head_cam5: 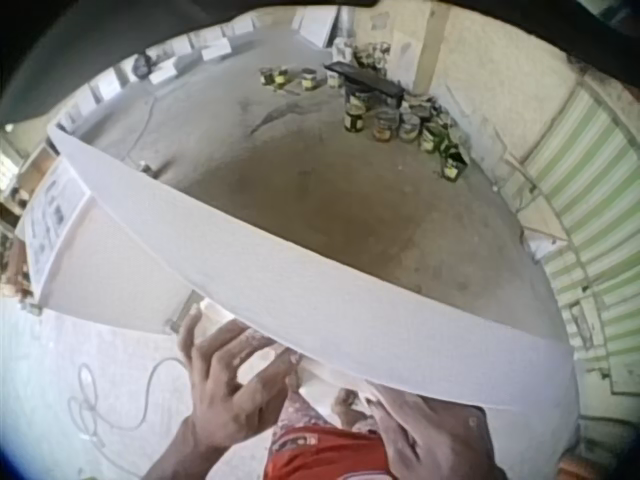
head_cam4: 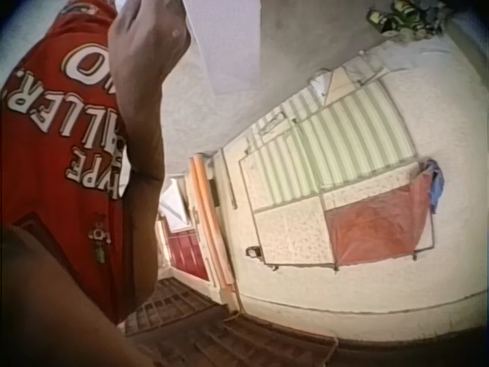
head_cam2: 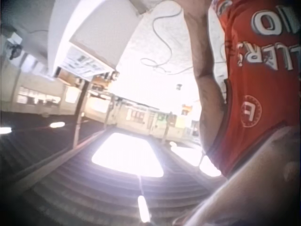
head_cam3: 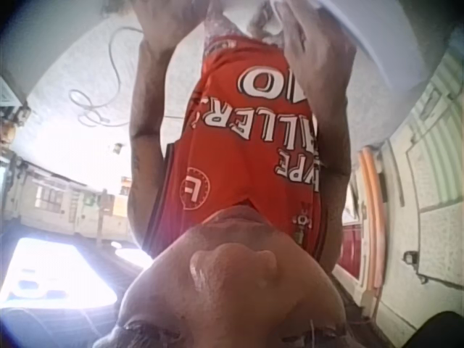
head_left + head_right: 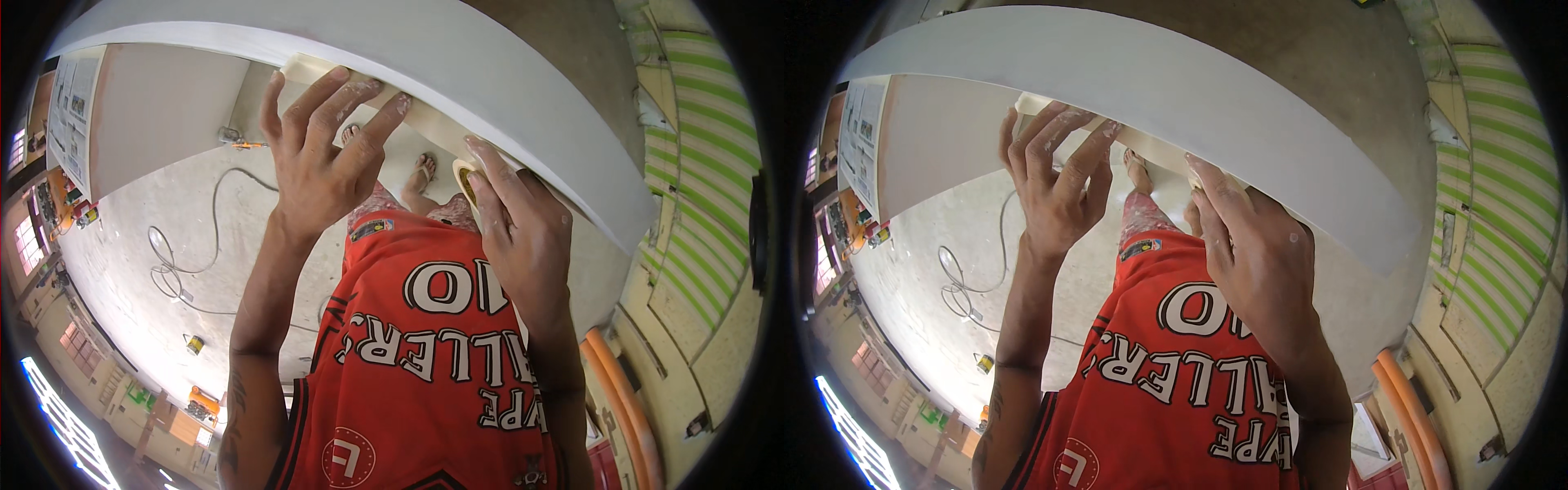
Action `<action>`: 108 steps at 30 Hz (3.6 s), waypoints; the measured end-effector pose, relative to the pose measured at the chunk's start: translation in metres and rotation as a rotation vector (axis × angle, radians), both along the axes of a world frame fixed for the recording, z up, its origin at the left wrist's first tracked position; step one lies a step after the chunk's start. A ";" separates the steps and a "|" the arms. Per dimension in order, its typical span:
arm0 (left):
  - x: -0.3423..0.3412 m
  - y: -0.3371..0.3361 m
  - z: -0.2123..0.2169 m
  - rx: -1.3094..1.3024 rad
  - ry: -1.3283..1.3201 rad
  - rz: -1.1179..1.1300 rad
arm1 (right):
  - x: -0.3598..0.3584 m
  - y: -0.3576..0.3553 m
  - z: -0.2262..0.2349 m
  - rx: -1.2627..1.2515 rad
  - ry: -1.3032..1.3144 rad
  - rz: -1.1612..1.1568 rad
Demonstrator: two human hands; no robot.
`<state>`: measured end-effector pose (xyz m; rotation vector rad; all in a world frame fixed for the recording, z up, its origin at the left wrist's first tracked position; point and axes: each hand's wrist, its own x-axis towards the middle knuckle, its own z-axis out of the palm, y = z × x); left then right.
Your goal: Preparing a spray gun with paint and then applying masking tape to protect components on a piece of furniture.
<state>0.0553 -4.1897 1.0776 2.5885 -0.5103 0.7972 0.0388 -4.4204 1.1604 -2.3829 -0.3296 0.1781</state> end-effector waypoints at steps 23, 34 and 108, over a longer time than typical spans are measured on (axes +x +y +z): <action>0.021 0.021 0.004 0.196 -0.172 -0.202 | -0.018 0.032 -0.117 0.552 -0.120 -0.261; 0.045 0.041 0.001 0.306 -0.346 -0.357 | 0.004 0.055 -0.199 0.714 -0.630 -0.256; -0.010 0.030 -0.008 1.184 -0.703 0.048 | 0.008 0.104 -0.279 0.490 -1.002 -0.227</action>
